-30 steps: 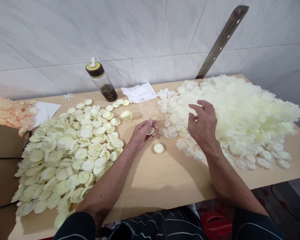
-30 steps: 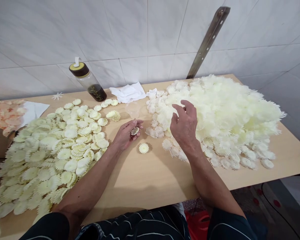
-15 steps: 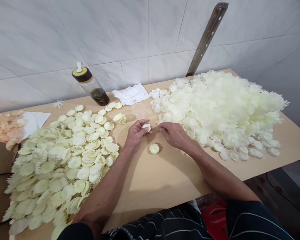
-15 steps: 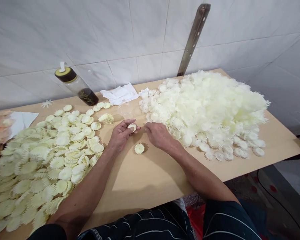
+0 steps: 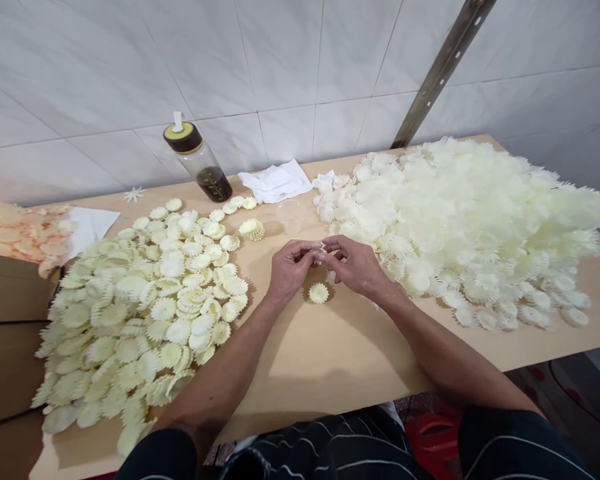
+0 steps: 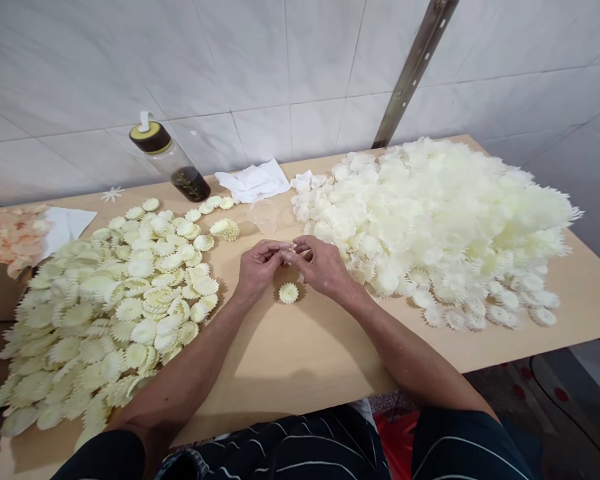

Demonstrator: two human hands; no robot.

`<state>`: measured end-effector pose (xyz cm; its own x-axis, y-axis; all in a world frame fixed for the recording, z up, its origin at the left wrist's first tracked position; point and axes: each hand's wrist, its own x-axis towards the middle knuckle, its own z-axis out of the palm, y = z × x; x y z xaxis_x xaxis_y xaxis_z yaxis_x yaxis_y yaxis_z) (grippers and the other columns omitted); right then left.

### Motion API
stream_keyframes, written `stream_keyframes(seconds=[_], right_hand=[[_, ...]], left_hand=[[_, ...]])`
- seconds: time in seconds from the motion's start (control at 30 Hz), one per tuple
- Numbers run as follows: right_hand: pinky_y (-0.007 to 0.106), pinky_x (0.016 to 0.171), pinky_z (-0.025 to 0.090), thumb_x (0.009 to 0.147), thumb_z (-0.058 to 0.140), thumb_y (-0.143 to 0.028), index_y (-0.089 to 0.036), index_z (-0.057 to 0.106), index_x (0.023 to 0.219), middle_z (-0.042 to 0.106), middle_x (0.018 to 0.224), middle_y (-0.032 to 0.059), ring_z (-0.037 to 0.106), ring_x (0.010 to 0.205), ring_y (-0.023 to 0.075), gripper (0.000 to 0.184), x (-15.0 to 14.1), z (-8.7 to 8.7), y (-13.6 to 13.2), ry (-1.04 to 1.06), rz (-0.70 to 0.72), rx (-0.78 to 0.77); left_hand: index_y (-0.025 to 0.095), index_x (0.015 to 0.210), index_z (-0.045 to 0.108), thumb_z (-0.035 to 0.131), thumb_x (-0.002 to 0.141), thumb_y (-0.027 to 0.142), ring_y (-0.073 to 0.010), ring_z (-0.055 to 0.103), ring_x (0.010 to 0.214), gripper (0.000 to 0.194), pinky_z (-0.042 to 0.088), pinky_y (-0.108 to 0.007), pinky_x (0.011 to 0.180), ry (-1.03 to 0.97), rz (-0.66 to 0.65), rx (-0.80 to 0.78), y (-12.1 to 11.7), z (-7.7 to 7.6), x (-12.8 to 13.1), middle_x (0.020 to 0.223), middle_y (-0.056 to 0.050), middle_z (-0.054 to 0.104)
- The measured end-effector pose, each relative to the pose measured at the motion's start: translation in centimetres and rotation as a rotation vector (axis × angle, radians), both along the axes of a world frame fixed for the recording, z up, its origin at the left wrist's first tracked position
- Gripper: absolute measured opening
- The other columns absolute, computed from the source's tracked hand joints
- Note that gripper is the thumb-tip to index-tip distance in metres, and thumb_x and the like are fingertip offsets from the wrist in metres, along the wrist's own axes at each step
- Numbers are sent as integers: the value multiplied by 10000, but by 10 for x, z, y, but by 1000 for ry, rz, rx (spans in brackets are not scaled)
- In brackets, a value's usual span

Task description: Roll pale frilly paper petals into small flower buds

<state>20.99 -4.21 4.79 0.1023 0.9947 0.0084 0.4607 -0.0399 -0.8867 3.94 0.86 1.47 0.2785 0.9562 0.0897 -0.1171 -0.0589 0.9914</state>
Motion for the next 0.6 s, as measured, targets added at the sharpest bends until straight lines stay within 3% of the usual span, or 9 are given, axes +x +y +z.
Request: stream_keyframes(seconds=[0.1,0.2,0.27,0.43,0.6], right_hand=[[251,516,583,928,708,-459,-234,772,1112,786,926,55,731,688,181,298,-3,-5,2,-34,10,0],[267,540,589,918,713,-454,-238,782,1073,773,848,25,704,614,163,275,-4,-8,3,-20,-6,-18],[280,530,595,909,716,-462,-234,778,1059,760,808,13,682,556,156,279,-3,-11,4,34,-13,-42],[295,491,580,881,731,-536,-219,764,967,751,734,16,650,480,165,330,0,-14,6,85,-71,-41],[292,497,558,883,723,-606,-220,764,929,700,643,4,662,476,184,391,8,-14,8,55,-117,-42]], left_hand=[[198,1002,842,766,878,334,-196,735,914,200,584,-292,830,52,22,28,-3,-2,0,1030,-84,794],[202,1040,832,749,896,365,-141,648,656,233,540,-262,645,86,9,-16,-3,-5,0,886,-49,786],[197,1071,815,731,917,383,-123,601,583,255,525,-262,616,94,-9,-7,-3,-7,0,814,-32,761],[185,1180,753,692,954,408,-145,675,646,323,581,-284,685,32,-85,-35,-3,-8,-1,868,-47,764],[162,1150,733,680,954,482,-152,702,681,379,595,-281,658,-29,-87,-90,1,-5,-1,881,-69,748]])
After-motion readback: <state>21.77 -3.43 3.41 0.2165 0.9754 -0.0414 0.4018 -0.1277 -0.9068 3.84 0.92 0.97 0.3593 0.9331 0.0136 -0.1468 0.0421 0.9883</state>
